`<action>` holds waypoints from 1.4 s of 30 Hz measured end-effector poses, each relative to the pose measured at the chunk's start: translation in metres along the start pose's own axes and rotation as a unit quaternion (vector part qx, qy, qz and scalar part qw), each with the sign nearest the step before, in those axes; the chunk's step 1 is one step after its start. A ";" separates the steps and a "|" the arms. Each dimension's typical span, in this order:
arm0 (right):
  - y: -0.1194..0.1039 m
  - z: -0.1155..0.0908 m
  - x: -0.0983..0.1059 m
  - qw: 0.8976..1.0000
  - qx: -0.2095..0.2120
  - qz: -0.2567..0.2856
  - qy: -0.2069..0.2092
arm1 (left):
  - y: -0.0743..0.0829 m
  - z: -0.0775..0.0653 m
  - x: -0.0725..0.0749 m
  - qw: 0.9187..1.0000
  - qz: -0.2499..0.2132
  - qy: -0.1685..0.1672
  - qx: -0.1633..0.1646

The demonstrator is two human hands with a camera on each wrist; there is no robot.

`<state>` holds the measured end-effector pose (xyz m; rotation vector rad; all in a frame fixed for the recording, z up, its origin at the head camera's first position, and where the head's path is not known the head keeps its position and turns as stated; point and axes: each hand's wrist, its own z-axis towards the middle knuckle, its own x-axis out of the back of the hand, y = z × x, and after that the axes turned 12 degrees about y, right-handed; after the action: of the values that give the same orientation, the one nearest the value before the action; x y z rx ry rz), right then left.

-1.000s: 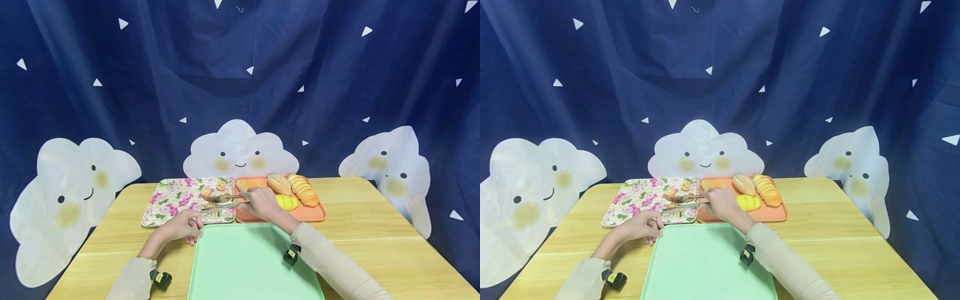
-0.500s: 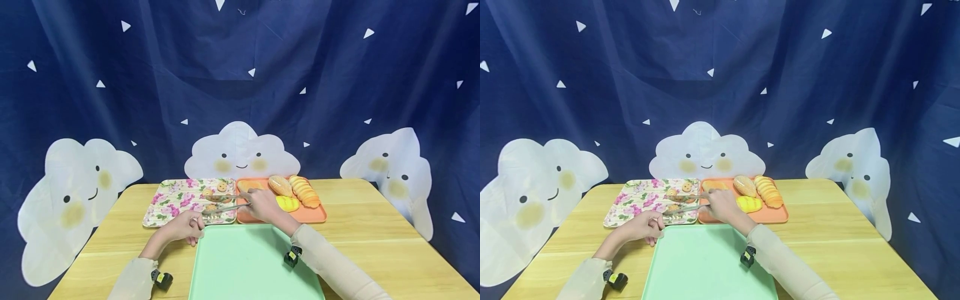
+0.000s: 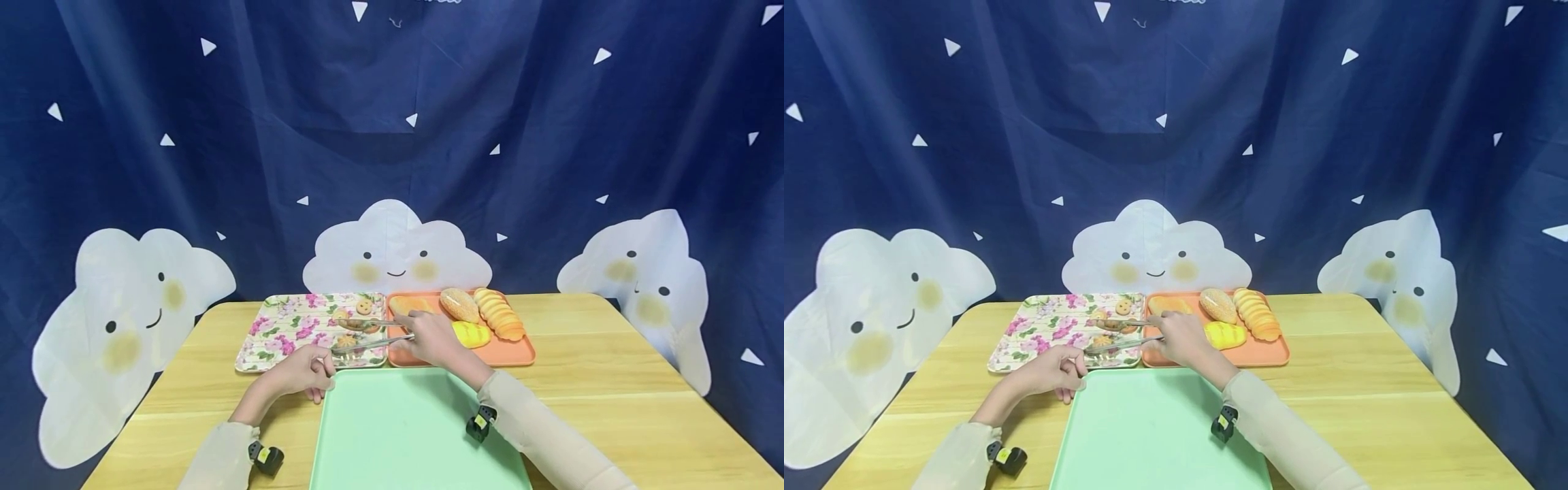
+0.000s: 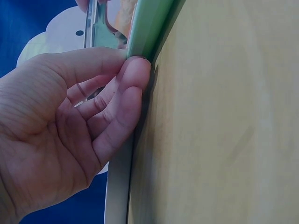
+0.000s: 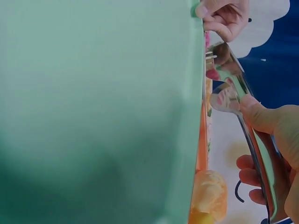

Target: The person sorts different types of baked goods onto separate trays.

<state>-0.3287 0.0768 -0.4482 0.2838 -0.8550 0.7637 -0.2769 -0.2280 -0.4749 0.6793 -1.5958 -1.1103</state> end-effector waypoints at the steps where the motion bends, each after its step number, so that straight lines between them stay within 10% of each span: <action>1: 0.000 0.000 0.000 1.000 -0.002 0.001 0.000 | 0.000 0.000 0.000 1.000 -0.002 0.000 0.000; 24: 0.000 -0.001 0.017 0.989 -0.118 0.092 -0.012 | -0.001 0.001 0.000 1.000 0.007 0.000 -0.004; 42: 0.019 -0.006 0.051 0.981 -0.149 0.100 0.072 | 0.001 0.000 0.001 1.000 0.015 0.002 -0.002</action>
<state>-0.3169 0.1183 -0.4141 -0.1239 -0.8554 0.8192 -0.2773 -0.2283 -0.4732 0.6514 -1.5953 -1.0902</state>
